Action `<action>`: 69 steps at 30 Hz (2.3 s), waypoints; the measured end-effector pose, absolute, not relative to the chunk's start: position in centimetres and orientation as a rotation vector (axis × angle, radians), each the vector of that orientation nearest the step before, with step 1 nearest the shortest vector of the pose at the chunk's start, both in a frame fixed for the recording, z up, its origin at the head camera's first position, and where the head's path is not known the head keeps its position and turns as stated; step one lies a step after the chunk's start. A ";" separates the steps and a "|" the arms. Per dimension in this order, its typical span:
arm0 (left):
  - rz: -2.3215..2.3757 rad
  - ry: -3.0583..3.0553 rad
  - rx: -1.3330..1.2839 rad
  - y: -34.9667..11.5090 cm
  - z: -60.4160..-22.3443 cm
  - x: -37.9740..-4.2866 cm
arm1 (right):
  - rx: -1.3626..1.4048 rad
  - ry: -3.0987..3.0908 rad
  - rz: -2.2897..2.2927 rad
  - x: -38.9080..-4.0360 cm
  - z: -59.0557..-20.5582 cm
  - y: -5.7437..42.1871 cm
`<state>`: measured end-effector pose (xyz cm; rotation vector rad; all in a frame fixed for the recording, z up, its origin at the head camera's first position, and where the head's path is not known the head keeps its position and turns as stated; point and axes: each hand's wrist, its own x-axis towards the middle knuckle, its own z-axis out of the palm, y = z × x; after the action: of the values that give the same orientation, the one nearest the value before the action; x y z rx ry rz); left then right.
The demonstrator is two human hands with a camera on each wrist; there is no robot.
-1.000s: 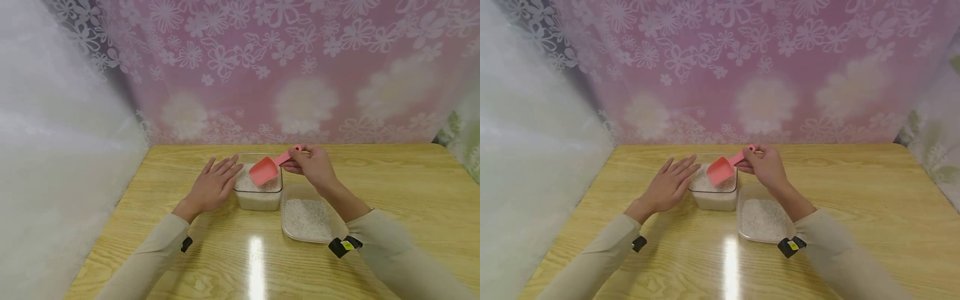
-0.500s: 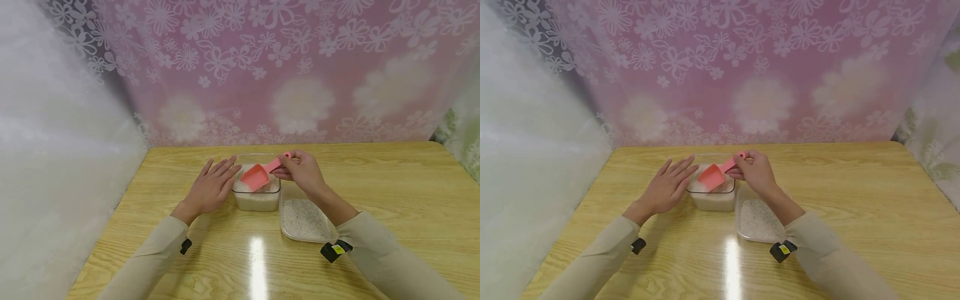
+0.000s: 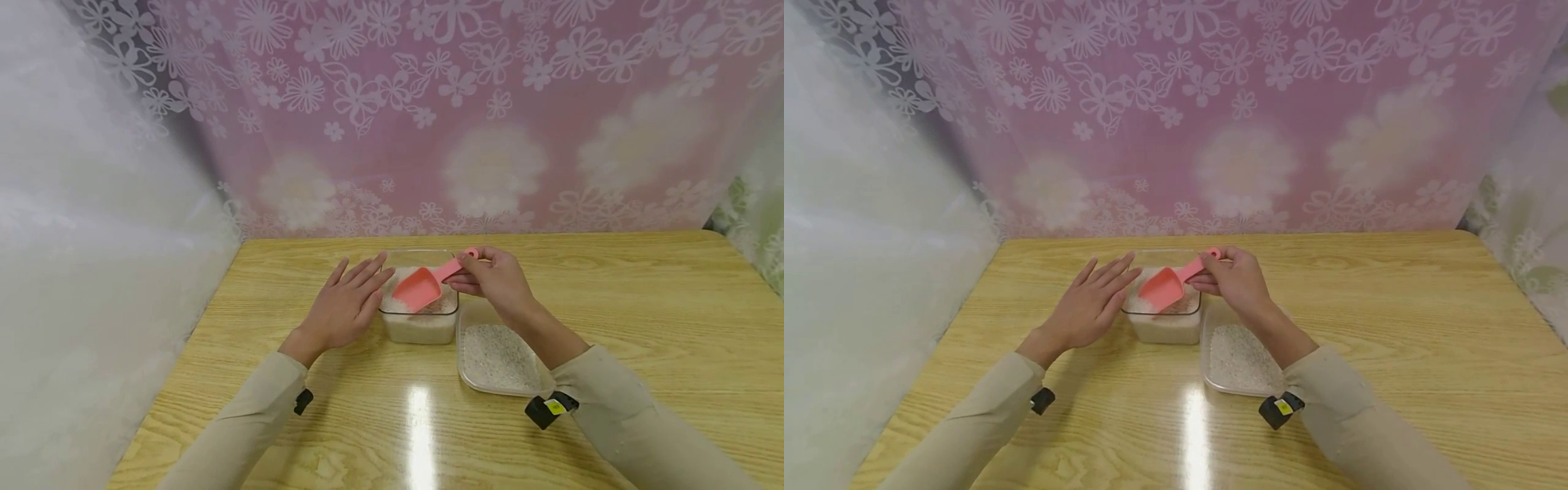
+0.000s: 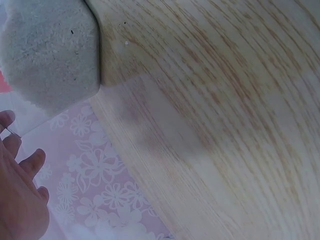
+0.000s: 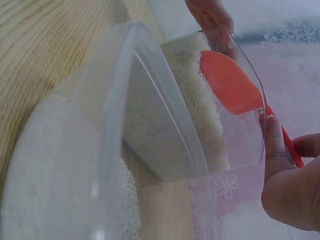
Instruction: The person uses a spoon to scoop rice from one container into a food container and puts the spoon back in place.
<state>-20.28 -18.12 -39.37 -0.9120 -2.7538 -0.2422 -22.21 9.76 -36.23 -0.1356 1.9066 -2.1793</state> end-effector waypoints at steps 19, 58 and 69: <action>-0.270 -2.756 -0.902 -18.0 -39.2 -20.1 | 0.047 1.439 -2.360 -22.4 -35.1 13.1; -0.317 -2.785 -0.896 -17.9 -39.3 -20.1 | -0.039 1.209 -2.465 -20.0 -38.0 27.2; -0.321 -2.780 -0.887 -18.0 -39.3 -20.1 | -0.109 1.381 -2.430 -19.7 -38.6 28.7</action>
<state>-20.10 -17.96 -39.34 -0.8874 -2.7797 -0.3213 -19.67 28.71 -38.55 -0.1091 1.3805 -2.4297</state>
